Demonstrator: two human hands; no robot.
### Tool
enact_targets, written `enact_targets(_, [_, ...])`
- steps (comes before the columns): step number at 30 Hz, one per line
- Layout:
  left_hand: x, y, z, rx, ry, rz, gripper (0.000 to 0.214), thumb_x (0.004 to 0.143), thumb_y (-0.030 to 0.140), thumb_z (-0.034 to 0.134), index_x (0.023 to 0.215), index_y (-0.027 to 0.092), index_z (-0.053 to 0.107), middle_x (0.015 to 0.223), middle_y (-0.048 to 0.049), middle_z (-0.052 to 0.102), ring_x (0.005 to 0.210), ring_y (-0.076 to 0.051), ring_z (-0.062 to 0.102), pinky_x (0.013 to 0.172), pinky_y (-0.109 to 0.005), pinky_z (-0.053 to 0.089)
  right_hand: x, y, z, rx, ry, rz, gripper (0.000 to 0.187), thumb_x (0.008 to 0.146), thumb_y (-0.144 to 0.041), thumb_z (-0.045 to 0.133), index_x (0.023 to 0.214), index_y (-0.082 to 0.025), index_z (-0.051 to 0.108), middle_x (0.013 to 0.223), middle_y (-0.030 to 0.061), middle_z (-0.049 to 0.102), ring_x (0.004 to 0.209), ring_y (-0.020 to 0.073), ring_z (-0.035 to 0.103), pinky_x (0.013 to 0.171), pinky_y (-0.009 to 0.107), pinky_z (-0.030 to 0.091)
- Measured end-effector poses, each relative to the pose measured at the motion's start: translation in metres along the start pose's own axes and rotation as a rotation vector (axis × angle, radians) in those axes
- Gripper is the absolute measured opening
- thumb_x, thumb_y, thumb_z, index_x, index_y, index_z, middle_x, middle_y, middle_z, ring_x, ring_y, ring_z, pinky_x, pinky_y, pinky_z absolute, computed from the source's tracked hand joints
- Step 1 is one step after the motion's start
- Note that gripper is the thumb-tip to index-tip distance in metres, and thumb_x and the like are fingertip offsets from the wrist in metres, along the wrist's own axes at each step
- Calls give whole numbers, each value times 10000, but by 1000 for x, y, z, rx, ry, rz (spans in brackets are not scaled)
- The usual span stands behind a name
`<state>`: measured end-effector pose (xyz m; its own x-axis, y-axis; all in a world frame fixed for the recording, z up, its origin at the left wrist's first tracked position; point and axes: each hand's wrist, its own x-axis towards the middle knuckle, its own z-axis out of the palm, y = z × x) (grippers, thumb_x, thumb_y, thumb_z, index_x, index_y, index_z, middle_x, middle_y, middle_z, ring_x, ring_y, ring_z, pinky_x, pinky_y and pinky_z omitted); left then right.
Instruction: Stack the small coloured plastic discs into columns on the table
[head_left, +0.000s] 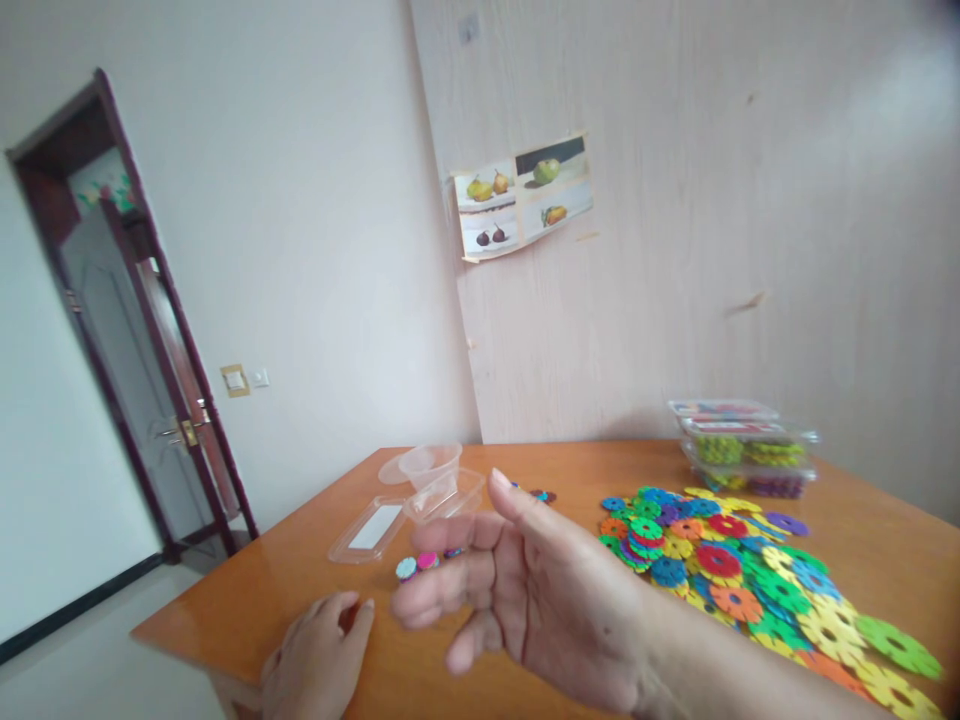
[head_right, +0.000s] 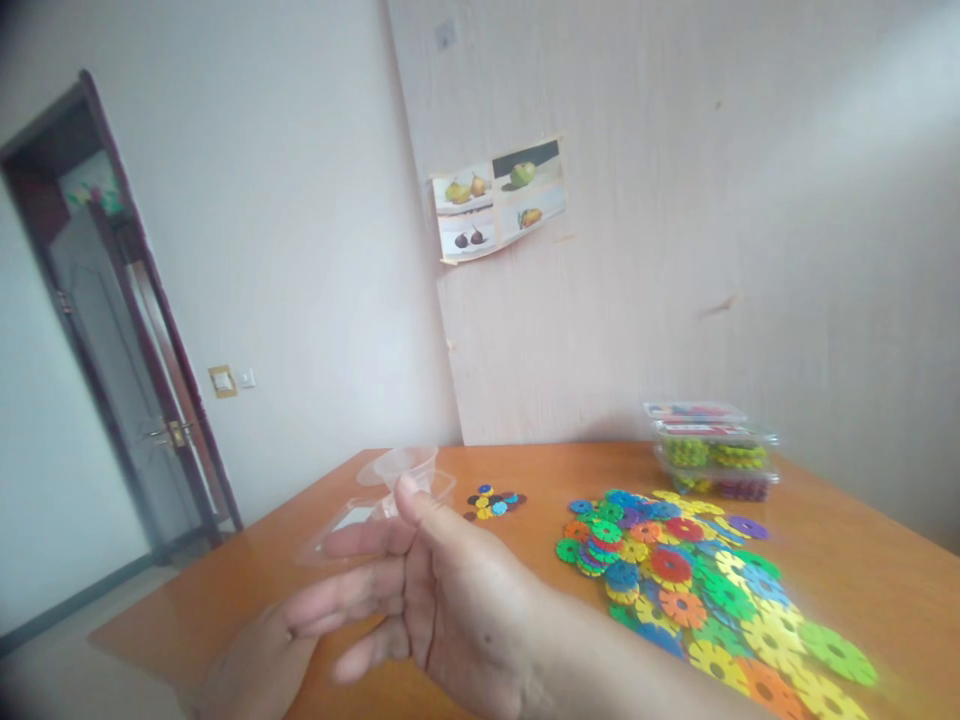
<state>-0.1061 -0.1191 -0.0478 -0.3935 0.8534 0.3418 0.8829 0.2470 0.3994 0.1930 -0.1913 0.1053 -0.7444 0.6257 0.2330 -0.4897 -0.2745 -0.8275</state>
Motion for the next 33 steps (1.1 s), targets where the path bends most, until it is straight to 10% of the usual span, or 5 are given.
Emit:
enact_targets(14, [16, -12, -1, -217, -44, -43, 435, 840, 540, 489, 1075, 232, 686, 1202, -100, 707, 1100, -298, 646, 943, -415, 484, 30, 10, -54, 38, 505, -4, 453, 1003, -554, 399, 987, -152, 607, 866, 100, 741, 756, 163, 689, 611, 243, 475])
enact_targets(21, [61, 42, -3, -749, 234, -81, 440, 821, 503, 525, 1077, 175, 669, 1108, -91, 729, 1044, -247, 663, 935, -358, 509, 40, 13, -100, -83, 737, -97, 282, 982, -444, 476, 973, -188, 592, 949, 86, 736, 808, 168, 690, 591, 248, 458])
enact_targets(29, [120, 67, 23, -805, 423, -190, 430, 854, 491, 475, 1058, 160, 659, 1051, -88, 717, 997, -229, 648, 909, -353, 505, 30, -5, -152, -569, 1057, -315, 245, 793, -412, 677, 896, -200, 609, 894, 57, 703, 798, 171, 644, 643, 264, 453])
enact_targets(33, [124, 53, 33, -688, 377, -150, 355, 852, 455, 480, 992, 186, 664, 977, -68, 724, 945, -233, 652, 869, -347, 501, 35, -14, -178, -943, 1049, -141, 199, 787, -367, 622, 871, -186, 624, 739, 24, 668, 671, 154, 596, 599, 274, 414])
